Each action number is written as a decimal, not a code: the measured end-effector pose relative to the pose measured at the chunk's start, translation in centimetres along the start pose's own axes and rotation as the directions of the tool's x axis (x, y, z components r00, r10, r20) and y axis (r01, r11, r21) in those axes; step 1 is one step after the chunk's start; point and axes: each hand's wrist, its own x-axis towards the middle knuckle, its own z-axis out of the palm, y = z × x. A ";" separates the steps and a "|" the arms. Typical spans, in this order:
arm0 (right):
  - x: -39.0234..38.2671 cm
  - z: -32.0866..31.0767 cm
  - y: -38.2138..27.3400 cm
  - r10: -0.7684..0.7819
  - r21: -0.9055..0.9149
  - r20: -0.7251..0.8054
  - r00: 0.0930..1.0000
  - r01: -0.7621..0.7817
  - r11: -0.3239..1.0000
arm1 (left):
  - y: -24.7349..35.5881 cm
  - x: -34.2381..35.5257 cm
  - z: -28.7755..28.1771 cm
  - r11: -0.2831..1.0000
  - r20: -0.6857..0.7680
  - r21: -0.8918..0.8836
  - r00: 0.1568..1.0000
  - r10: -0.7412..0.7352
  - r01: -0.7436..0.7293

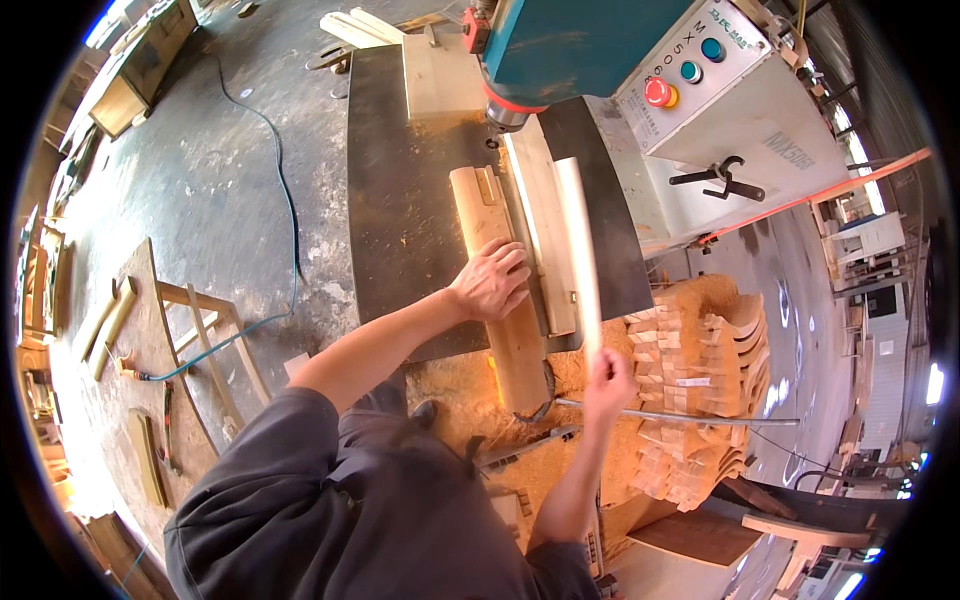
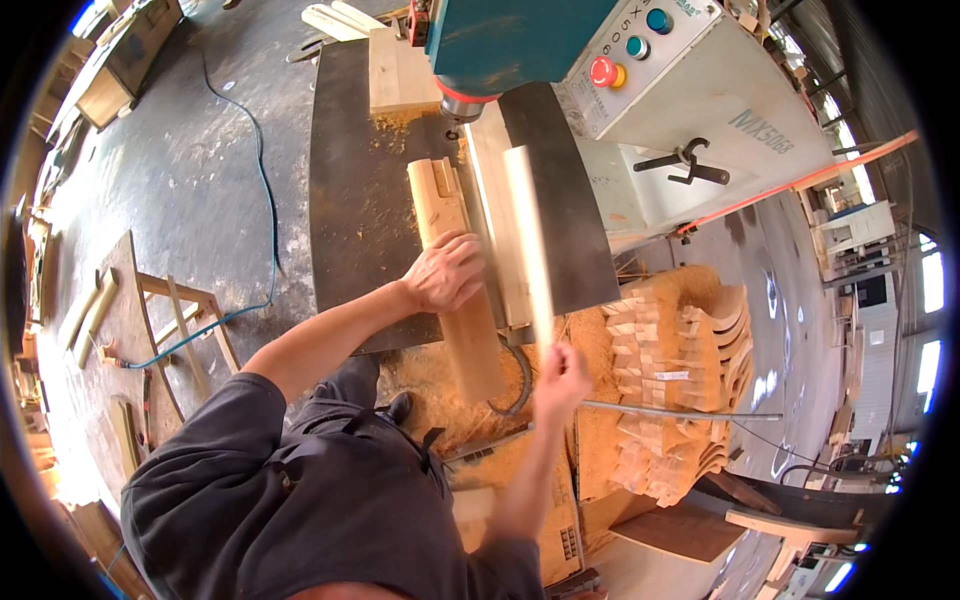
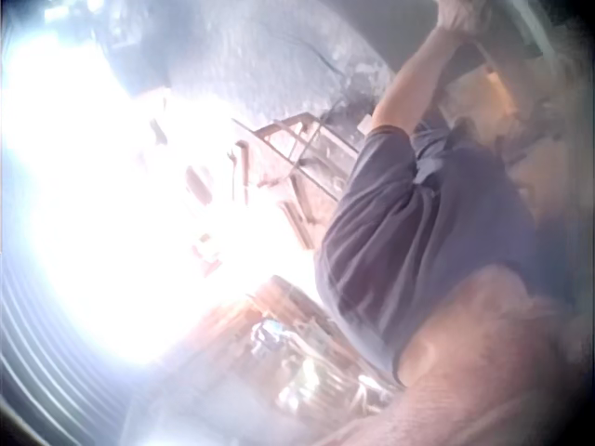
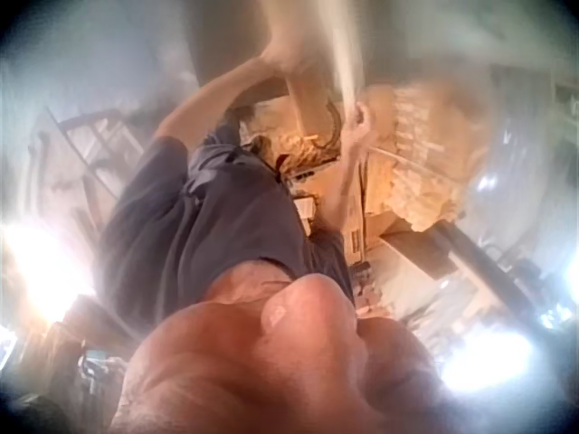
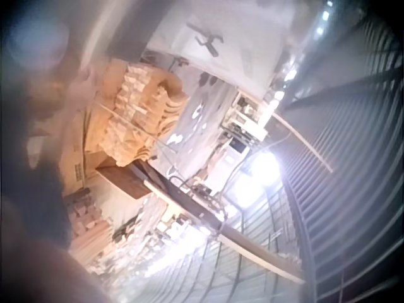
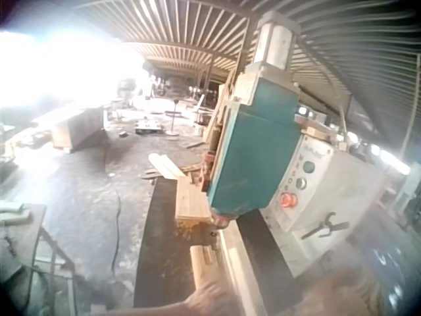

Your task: The person repeatedly picks up rectangular wooden planks from a workbench and feeds them into a vertical spindle shaping machine. They guide the wood along the machine's fence to shape the edges, then remove the finished piece and place it on a nearby table. This process is repeated for multiple planks throughout the video.

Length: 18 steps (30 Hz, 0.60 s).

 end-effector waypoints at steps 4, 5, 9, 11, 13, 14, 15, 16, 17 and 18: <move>-4.2 4.4 -1.1 0.073 0.114 0.056 0.996 -0.079 0.990 | 0.1 -0.5 -0.4 0.998 -0.021 -0.015 0.998 0.056 -0.057; -4.3 5.3 -1.2 0.160 0.163 0.101 0.982 -0.175 0.971 | 0.3 -0.5 -0.3 0.999 -0.032 -0.013 0.998 0.050 -0.050; -3.2 7.6 -0.5 0.212 0.197 0.149 0.966 -0.239 0.951 | 0.6 -1.3 -0.6 0.999 -0.017 -0.049 1.000 0.014 -0.015; -2.5 7.6 -0.2 0.205 0.075 0.235 0.950 -0.228 0.971 | 0.5 -1.7 -0.7 0.998 0.006 -0.067 1.000 -0.001 0.002; -1.9 7.6 -0.1 0.243 0.013 0.337 0.909 -0.263 0.965 | 0.5 -1.9 -0.8 0.998 0.020 -0.068 1.000 -0.004 0.005; -1.7 7.8 0.2 0.286 0.124 0.378 0.881 -0.354 0.927 | 0.6 -2.0 -0.8 0.998 0.015 -0.067 1.000 0.002 -0.001; -1.7 8.2 0.6 0.321 0.228 0.422 0.848 -0.441 0.868 | 0.7 -1.9 -0.8 0.998 0.010 -0.067 1.000 0.009 -0.008; -1.5 8.3 0.5 0.343 0.323 0.472 0.812 -0.522 0.789 | 0.7 -2.0 -0.8 0.998 0.004 -0.064 1.000 0.013 -0.013; -1.6 8.2 0.4 0.331 0.344 0.484 0.810 -0.524 0.779 | 0.7 -2.0 -0.8 0.998 -0.007 -0.064 1.000 0.017 -0.017; -1.6 8.1 0.4 0.318 0.364 0.495 0.808 -0.526 0.769 | 0.6 -2.0 -0.6 0.998 -0.018 -0.065 1.000 0.022 -0.023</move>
